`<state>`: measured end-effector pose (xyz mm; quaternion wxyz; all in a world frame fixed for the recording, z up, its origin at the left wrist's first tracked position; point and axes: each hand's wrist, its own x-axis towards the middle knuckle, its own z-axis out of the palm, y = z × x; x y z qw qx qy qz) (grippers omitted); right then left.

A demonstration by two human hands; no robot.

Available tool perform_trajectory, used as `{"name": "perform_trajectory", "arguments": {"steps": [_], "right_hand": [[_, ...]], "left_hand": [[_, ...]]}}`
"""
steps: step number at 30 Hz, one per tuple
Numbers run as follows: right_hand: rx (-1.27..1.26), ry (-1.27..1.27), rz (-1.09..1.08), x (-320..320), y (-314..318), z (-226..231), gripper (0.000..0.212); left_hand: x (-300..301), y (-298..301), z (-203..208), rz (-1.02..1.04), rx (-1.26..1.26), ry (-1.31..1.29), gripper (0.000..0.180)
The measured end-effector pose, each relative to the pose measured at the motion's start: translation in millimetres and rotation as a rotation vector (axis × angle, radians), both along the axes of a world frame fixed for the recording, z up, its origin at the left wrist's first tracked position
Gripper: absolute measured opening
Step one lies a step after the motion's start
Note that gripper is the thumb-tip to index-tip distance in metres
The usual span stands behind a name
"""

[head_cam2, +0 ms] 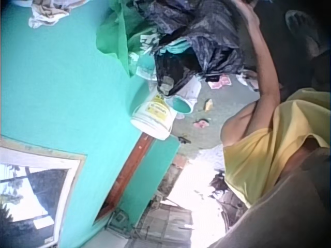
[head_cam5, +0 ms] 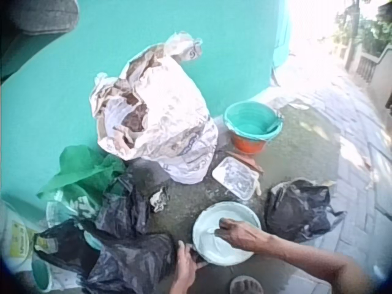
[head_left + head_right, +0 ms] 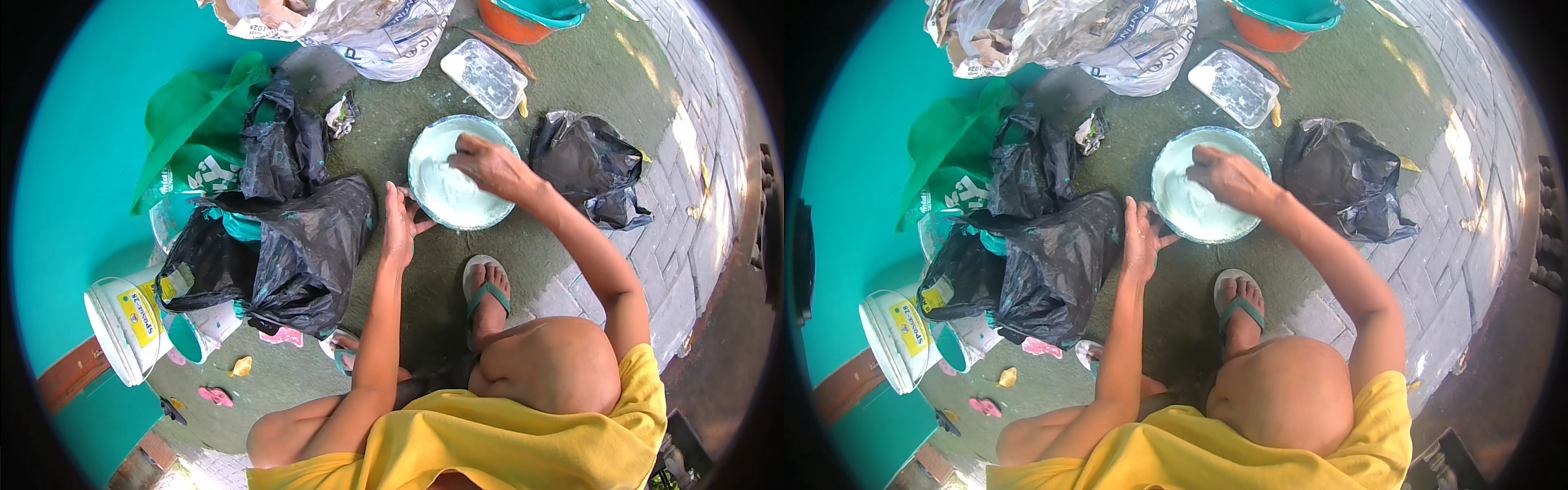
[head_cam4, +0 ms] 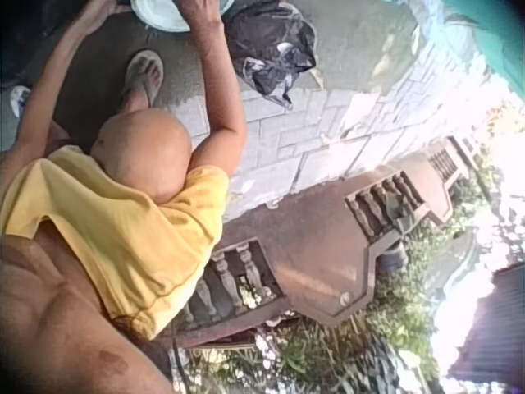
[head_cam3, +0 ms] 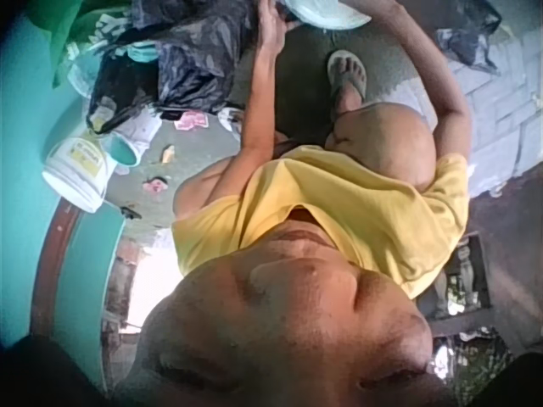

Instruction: The person mixes white paint in a small white container using a wooden stick and then adds more white powder from a plastic container into the mixture.

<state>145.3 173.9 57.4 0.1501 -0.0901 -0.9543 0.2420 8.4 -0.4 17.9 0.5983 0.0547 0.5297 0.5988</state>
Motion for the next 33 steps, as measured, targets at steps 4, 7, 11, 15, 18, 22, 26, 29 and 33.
{"name": "perform_trajectory", "arguments": {"steps": [4, 7, 11, 15, 18, 22, 26, 29, 33], "right_hand": [[0.111, -0.112, -0.066, 8.7, 36.4, -12.9, 0.017], [0.062, -0.203, -0.099, 29.6, 25.9, -19.9, 0.010], [-0.041, -0.357, -0.205, 50.1, -16.9, -23.9, 0.008], [-0.250, -0.166, -0.356, 38.3, -46.2, -8.1, 0.009], [-0.363, -0.029, -0.290, 14.3, -44.1, -8.5, 0.009], [-0.158, -0.001, -0.287, -3.6, -10.6, -29.7, 0.009], [0.048, -0.239, -0.329, 13.6, 1.4, -35.0, 0.010], [-0.085, -0.245, -0.226, 25.7, -31.9, -27.8, 0.012], [-0.169, -0.119, -0.106, 10.2, -44.7, -29.7, 0.014]], "left_hand": [[-0.7, -0.8, -4.1, 0.011, 0.012, -0.024, 0.057], [-1.0, -4.0, -5.2, 0.024, 0.044, -0.049, 0.055], [2.5, -3.2, 0.4, 0.064, 0.054, -0.074, 0.053], [2.6, -3.4, -3.9, 0.067, 0.046, -0.082, 0.053], [0.5, -5.1, -6.1, 0.048, 0.049, -0.077, 0.054], [4.0, -3.7, -8.5, 0.044, 0.012, -0.077, 0.056], [1.1, -7.8, -14.5, 0.014, 0.003, -0.094, 0.057], [-2.3, -12.8, -19.1, 0.026, -0.003, -0.087, 0.058], [-1.6, -10.1, -20.8, 0.025, 0.005, -0.084, 0.060]]}}
